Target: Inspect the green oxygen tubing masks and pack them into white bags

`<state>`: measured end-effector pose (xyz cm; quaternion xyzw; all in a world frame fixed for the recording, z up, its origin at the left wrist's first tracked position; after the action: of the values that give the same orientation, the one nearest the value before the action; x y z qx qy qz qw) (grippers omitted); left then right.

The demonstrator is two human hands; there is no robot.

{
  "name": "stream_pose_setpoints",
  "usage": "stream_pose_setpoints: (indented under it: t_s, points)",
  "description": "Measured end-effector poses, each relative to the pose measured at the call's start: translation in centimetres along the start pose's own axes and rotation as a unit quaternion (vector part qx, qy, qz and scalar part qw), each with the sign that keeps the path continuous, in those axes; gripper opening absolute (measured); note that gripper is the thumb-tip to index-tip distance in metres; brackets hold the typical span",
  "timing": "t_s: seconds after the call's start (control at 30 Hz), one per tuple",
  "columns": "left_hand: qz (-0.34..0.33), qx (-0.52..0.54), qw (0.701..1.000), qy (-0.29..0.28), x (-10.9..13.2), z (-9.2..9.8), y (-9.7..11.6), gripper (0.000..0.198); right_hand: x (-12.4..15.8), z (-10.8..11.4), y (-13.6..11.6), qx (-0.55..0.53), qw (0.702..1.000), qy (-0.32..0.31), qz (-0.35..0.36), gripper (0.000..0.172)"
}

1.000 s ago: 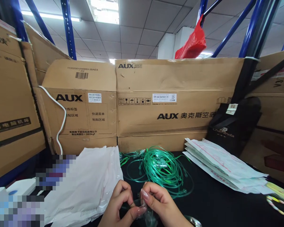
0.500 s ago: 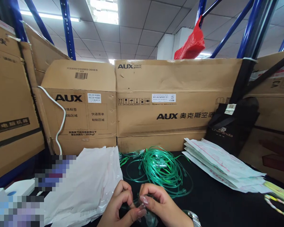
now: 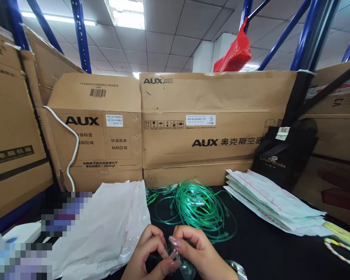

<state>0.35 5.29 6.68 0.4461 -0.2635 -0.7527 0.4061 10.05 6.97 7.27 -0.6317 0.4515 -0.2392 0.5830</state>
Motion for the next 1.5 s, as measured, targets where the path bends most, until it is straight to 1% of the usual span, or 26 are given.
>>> stream_pose_setpoints:
  t_s: [0.1, 0.23, 0.3, 0.43, 0.6, 0.67, 0.87, 1.03, 1.2, 1.3, 1.4, 1.5]
  points:
    - [0.006, 0.009, 1.000, -0.011, -0.1, -0.1, -0.1, 0.023, 0.0, 0.1, 0.5, -0.044, 0.999, -0.006, -0.012, 0.034]
    - [0.009, 0.013, 0.999, -0.042, -0.2, -0.5, -0.5, 0.020, -0.3, 0.4, 1.7, -0.099, 0.994, -0.003, -0.047, 0.033]
    - [0.021, 0.023, 0.999, -0.042, -0.2, -0.5, -0.7, 0.021, -0.5, 0.6, 1.9, -0.095, 0.994, 0.009, -0.058, 0.033]
    - [0.037, 0.039, 0.998, -0.040, -0.1, -0.6, -1.0, 0.025, -0.7, 0.9, 1.4, -0.067, 0.996, 0.026, -0.055, 0.031]
    - [0.046, 0.047, 0.997, -0.045, -0.1, -0.8, -1.2, 0.026, -0.7, 0.7, 1.3, -0.069, 0.995, 0.030, -0.061, 0.031]
    - [0.043, 0.048, 0.997, -0.046, -0.1, -0.8, -1.2, 0.027, -0.6, 0.7, 1.4, -0.072, 0.995, 0.032, -0.063, 0.033]
    - [0.005, 0.046, 0.998, -0.052, -0.1, -0.9, -0.6, 0.027, -0.6, 0.6, 1.7, -0.059, 0.995, 0.024, -0.073, 0.032]
    - [0.015, 0.033, 0.998, -0.045, -0.1, -0.8, -0.9, 0.025, -0.7, 0.7, 1.9, -0.067, 0.994, 0.027, -0.078, 0.031]
    - [0.052, 0.032, 0.997, -0.039, -0.1, -0.7, -1.1, 0.027, -0.7, 1.2, 1.8, -0.067, 0.994, 0.050, -0.069, 0.031]
    - [0.081, 0.058, 0.994, -0.044, -0.1, -0.7, -1.3, 0.033, -0.8, 1.2, 1.9, -0.072, 0.994, 0.044, -0.069, 0.031]
    - [0.095, 0.090, 0.990, -0.044, -0.2, -0.6, -1.4, 0.033, -0.8, 1.1, 2.2, -0.076, 0.993, 0.042, -0.073, 0.031]
    - [0.156, 0.156, 0.972, -0.077, 0.0, -1.2, -2.1, 0.035, -1.0, 1.2, 2.5, -0.101, 0.991, 0.058, -0.069, 0.032]
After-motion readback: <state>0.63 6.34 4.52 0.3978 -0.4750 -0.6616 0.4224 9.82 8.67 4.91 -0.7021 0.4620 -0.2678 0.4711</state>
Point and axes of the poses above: each hand's wrist, its own x-axis away from the middle knuckle, its own z-axis out of the back of the hand, y = z × x, the point moved 8 cm from there along -x, towards the middle knuckle, and after that the axes turned 15 degrees about -x, right-handed, at the moved point
